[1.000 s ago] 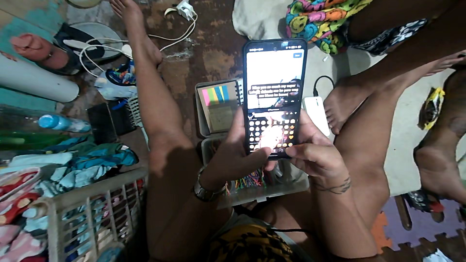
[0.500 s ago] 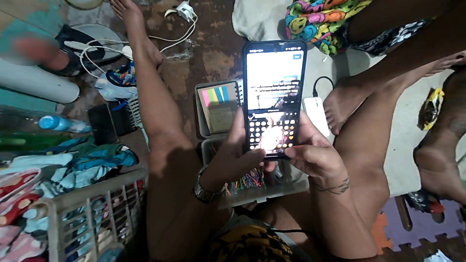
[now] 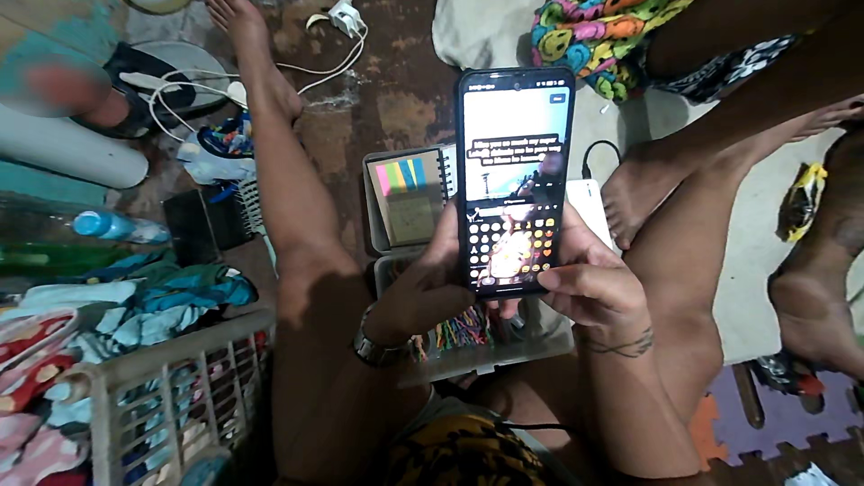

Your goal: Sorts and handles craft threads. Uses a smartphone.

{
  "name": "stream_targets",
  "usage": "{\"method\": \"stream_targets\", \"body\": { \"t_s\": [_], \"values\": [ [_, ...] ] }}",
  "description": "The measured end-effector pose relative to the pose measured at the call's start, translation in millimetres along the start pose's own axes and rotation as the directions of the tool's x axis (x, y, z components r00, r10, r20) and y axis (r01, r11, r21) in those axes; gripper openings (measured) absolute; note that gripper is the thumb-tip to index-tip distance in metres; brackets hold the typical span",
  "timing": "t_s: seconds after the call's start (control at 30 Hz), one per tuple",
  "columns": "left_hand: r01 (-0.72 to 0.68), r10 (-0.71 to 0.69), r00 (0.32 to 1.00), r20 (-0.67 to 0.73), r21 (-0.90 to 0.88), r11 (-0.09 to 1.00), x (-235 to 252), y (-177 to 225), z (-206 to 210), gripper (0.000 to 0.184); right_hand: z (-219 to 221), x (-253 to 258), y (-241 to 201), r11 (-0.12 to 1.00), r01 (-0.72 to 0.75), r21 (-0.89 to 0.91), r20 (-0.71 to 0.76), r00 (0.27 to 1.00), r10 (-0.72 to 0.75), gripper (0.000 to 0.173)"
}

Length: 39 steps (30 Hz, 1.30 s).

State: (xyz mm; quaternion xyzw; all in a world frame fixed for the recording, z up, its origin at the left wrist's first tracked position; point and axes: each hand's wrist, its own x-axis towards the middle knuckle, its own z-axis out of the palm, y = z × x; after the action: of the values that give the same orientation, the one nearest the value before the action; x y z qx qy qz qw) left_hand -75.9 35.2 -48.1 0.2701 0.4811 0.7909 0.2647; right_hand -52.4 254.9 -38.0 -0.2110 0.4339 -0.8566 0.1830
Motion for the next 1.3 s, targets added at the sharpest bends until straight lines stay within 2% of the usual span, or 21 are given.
{"method": "stream_targets", "body": {
  "t_s": [0.1,0.2,0.33,0.37,0.4,0.43,0.5,0.57,0.63,0.67,0.73,0.8,0.83,0.87,0.9,0.93,1.03,1.3],
  "values": [
    [-0.019,0.022,0.998,0.052,-0.056,0.998,3.9,-4.6,-2.4,0.078,0.0,0.4,0.2,1.000,0.001,0.000,0.001,1.000,-0.001,0.060],
    [-0.033,0.036,0.998,0.050,-0.052,0.998,3.4,0.5,0.2,0.079,0.0,0.8,1.0,1.000,0.010,0.009,0.007,1.000,-0.010,0.061],
    [0.024,-0.024,1.000,-0.018,0.015,1.000,1.3,6.6,2.8,0.054,1.5,1.0,0.1,1.000,0.008,0.012,-0.001,1.000,-0.008,0.059],
    [0.055,-0.049,0.993,-0.109,0.051,0.997,0.3,11.4,7.2,0.041,4.5,1.2,-1.7,1.000,-0.007,0.000,-0.036,0.999,0.007,0.059],
    [0.125,-0.088,0.948,-0.305,0.103,0.987,1.5,19.1,17.2,0.025,10.1,1.9,-4.3,0.999,-0.033,-0.018,-0.103,0.994,0.031,0.058],
    [0.191,-0.119,0.919,-0.377,0.159,0.969,2.3,23.8,21.2,0.025,12.0,2.0,-5.2,0.999,-0.043,-0.023,-0.125,0.991,0.040,0.057],
    [0.175,-0.107,0.919,-0.379,0.150,0.973,1.0,23.2,21.6,0.025,6.0,1.2,-2.0,1.000,-0.005,-0.010,-0.041,0.999,0.005,0.059],
    [0.078,-0.049,0.968,-0.245,0.107,0.991,-2.1,15.8,14.5,0.024,1.7,1.3,1.0,1.000,0.025,-0.018,0.011,1.000,-0.025,0.060],
    [0.176,-0.116,0.910,-0.398,0.116,0.978,1.9,24.3,24.0,0.025,2.6,1.6,1.7,0.998,0.028,-0.052,-0.009,1.000,-0.029,0.062],
    [0.239,-0.161,0.893,-0.420,0.141,0.961,5.0,29.4,26.8,0.027,3.3,1.7,1.3,0.997,0.026,-0.068,-0.021,0.999,-0.028,0.063],
    [0.263,-0.179,0.894,-0.411,0.155,0.952,8.5,31.5,26.9,0.025,4.0,1.7,0.8,0.995,0.027,-0.098,-0.027,0.999,-0.029,0.063],
    [0.121,-0.085,0.948,-0.307,0.100,0.988,5.0,23.0,19.9,0.025,3.6,1.9,2.0,0.992,0.032,-0.122,-0.029,0.999,-0.035,0.064],
    [0.020,-0.018,0.993,-0.116,0.016,1.000,1.5,12.4,8.2,0.043,2.8,2.3,2.7,0.991,0.034,-0.131,-0.016,0.999,-0.037,0.063],
    [-0.038,0.038,0.999,-0.009,-0.055,0.998,2.4,4.5,1.9,0.060,3.0,2.9,3.2,0.989,0.036,-0.146,-0.014,0.999,-0.038,0.064],
    [-0.063,0.066,0.998,0.024,-0.087,0.994,3.4,0.7,0.1,0.068,3.6,3.3,3.4,0.985,0.037,-0.167,-0.018,0.999,-0.041,0.065],
    [-0.069,0.072,0.997,0.022,-0.097,0.993,3.6,-0.3,0.4,0.070,4.3,3.4,3.6,0.983,0.037,-0.181,-0.025,0.999,-0.042,0.066],
    [-0.032,0.030,0.999,-0.025,-0.066,0.997,1.5,3.4,4.0,0.055,6.3,4.1,3.4,0.977,0.036,-0.208,-0.039,0.998,-0.045,0.068],
    [0.011,-0.012,0.997,-0.081,-0.016,1.000,1.1,7.6,8.2,0.056,10.0,4.6,3.5,0.966,0.012,-0.257,-0.097,0.995,-0.038,0.069]
  ]
}}
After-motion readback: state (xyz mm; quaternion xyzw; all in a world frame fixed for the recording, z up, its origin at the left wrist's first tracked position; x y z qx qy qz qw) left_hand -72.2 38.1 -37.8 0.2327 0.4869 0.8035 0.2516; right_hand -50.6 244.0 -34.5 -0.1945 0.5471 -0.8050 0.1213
